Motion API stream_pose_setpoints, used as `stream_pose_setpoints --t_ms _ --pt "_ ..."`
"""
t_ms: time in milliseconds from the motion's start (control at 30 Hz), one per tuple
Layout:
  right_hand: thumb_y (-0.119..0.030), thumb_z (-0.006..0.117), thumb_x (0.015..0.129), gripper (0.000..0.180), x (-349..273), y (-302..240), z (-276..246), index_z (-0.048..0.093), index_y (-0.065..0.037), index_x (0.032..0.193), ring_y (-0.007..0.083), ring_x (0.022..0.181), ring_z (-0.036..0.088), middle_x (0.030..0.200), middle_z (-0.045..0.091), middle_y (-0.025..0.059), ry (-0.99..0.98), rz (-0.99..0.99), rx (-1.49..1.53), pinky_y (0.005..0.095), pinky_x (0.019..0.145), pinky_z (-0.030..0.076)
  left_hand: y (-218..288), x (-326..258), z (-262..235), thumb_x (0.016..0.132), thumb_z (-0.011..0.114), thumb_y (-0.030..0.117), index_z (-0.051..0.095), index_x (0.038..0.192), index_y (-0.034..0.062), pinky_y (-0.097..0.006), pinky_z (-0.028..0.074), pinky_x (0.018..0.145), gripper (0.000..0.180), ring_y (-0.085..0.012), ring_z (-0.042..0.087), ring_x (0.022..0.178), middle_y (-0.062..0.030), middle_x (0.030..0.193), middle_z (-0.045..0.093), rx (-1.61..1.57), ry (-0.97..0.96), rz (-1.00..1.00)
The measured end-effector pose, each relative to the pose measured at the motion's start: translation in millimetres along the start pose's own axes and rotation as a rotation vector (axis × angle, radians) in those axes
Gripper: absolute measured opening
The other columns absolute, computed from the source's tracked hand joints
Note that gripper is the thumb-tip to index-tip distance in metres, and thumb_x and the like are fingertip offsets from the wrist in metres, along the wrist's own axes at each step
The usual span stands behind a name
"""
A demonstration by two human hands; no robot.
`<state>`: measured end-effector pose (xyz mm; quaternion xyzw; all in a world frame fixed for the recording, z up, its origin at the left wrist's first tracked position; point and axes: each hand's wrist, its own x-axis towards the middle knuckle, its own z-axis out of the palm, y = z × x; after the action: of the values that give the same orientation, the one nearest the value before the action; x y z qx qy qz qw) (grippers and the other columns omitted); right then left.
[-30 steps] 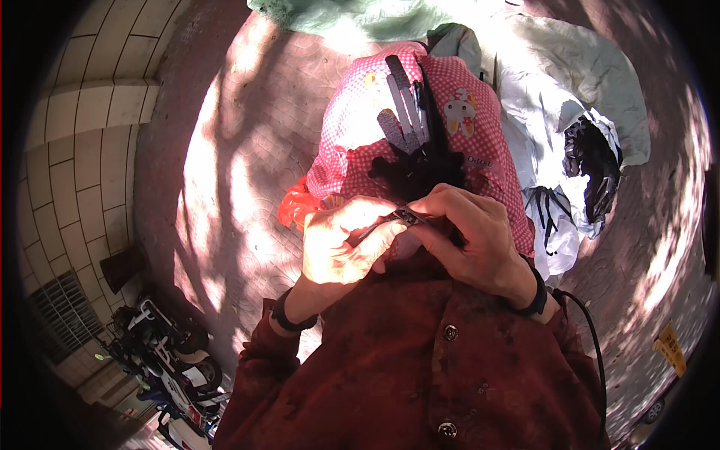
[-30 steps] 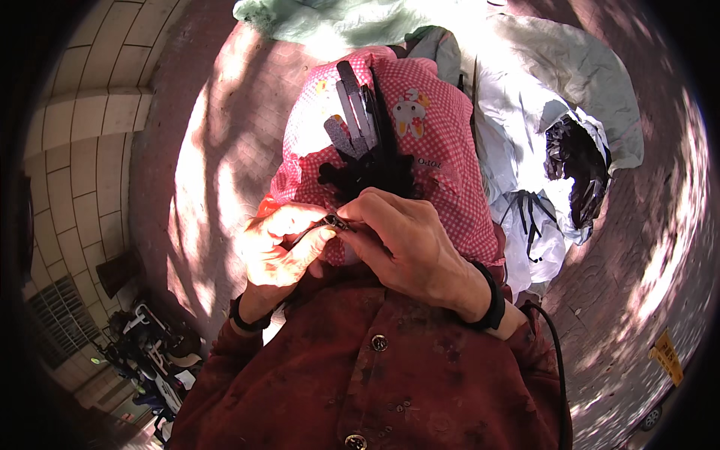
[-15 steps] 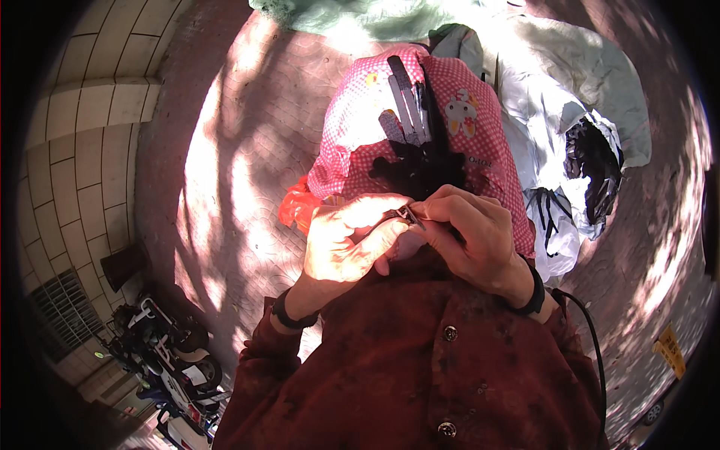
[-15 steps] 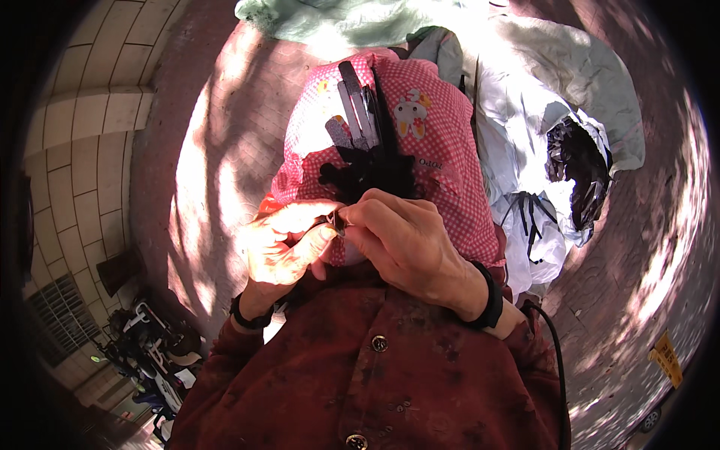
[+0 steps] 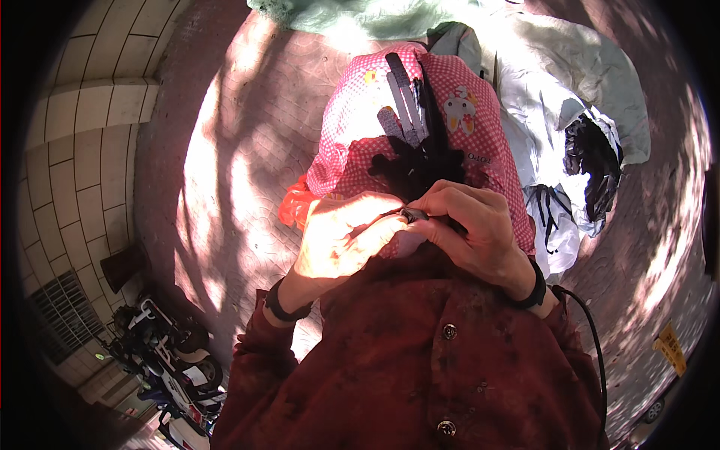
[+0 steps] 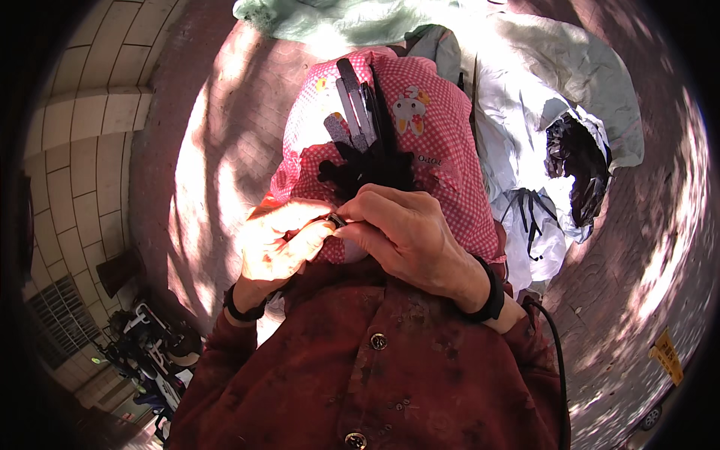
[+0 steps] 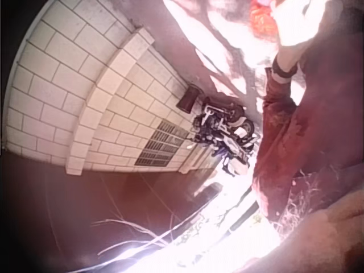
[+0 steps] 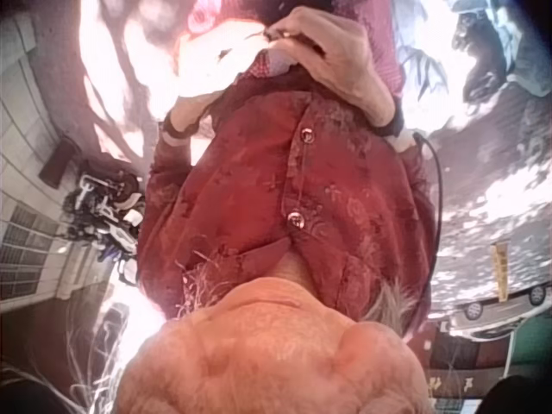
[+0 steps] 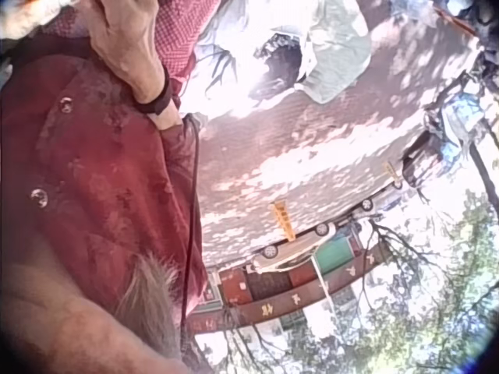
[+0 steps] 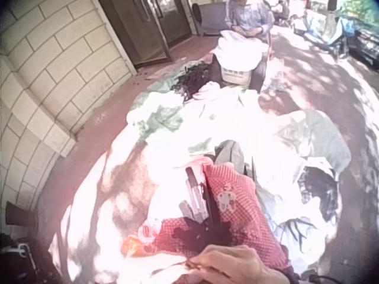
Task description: The person threads a black strap through a small plastic buckle by hand, then reaches into a white bag to retrieve another strap and repeats the process.
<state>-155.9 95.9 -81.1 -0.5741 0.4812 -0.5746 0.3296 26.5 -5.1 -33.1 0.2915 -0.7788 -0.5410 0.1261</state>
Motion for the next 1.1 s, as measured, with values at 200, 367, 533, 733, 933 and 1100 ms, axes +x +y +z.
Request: stream_pose_setpoints --t_ms 200,367,533,733,933,1100 --pt "0.0 0.073 0.079 0.017 -2 -1 2 0.061 0.003 0.091 0.019 0.061 0.061 0.079 0.065 0.013 0.069 -0.022 -0.017 0.0284 0.054 0.046 -6 3 3 0.089 0.066 0.0 0.068 0.101 -0.0035 -0.023 0.049 0.058 0.012 -0.0077 0.06 0.066 -0.0066 0.085 0.07 -0.109 -0.003 0.015" --pt "0.002 0.069 0.081 0.015 -1 -6 2 0.06 0.003 0.092 0.0274 0.064 0.062 0.079 0.06 0.013 0.062 -0.001 -0.029 0.0331 0.056 0.048 -4 5 3 0.091 0.064 0.001 0.067 0.101 -0.003 -0.023 0.048 0.054 0.011 -0.0073 0.059 0.063 -0.005 0.082 0.067 -0.101 -0.025 0.034" --pt "0.002 0.069 0.081 0.012 -2 -1 -1 0.06 0.002 0.09 0.0267 0.067 0.064 0.081 0.062 0.0127 0.091 0.083 0.036 0.0317 0.06 0.049 4 2 10 0.093 0.062 0.002 0.065 0.104 -0.0018 -0.022 0.042 0.044 0.011 -0.0047 0.056 0.052 -0.0034 0.076 0.064 -0.224 0.025 -0.123" --pt "0.004 0.068 0.08 0.012 1 -3 -4 0.06 0.002 0.089 0.0234 0.071 0.065 0.084 0.063 0.0118 0.07 0.145 0.078 0.0302 0.061 0.05 4 3 10 0.091 0.063 -0.002 0.065 0.103 -0.0026 -0.02 0.043 0.045 0.012 -0.0045 0.056 0.053 -0.0036 0.08 0.064 -0.183 -0.002 -0.093" --pt "0.007 0.066 0.08 0.013 5 -3 1 0.06 0.002 0.09 0.0171 0.07 0.063 0.083 0.063 0.0083 0.138 0.124 0.084 0.0271 0.06 0.049 -12 6 19 0.088 0.069 -0.001 0.064 0.101 -0.0042 -0.02 0.047 0.051 0.014 -0.006 0.06 0.061 -0.0057 0.08 0.064 -0.197 0.142 0.048" --pt "0.006 0.067 0.081 0.014 -2 1 5 0.06 0.001 0.092 0.0118 0.066 0.063 0.081 0.064 0.0062 0.174 0.348 0.181 0.0255 0.059 0.049 -11 8 26 0.084 0.068 -0.009 0.065 0.101 -0.0032 -0.02 0.048 0.058 0.018 -0.0062 0.061 0.07 -0.0063 0.092 0.063 -0.316 0.183 -0.043"
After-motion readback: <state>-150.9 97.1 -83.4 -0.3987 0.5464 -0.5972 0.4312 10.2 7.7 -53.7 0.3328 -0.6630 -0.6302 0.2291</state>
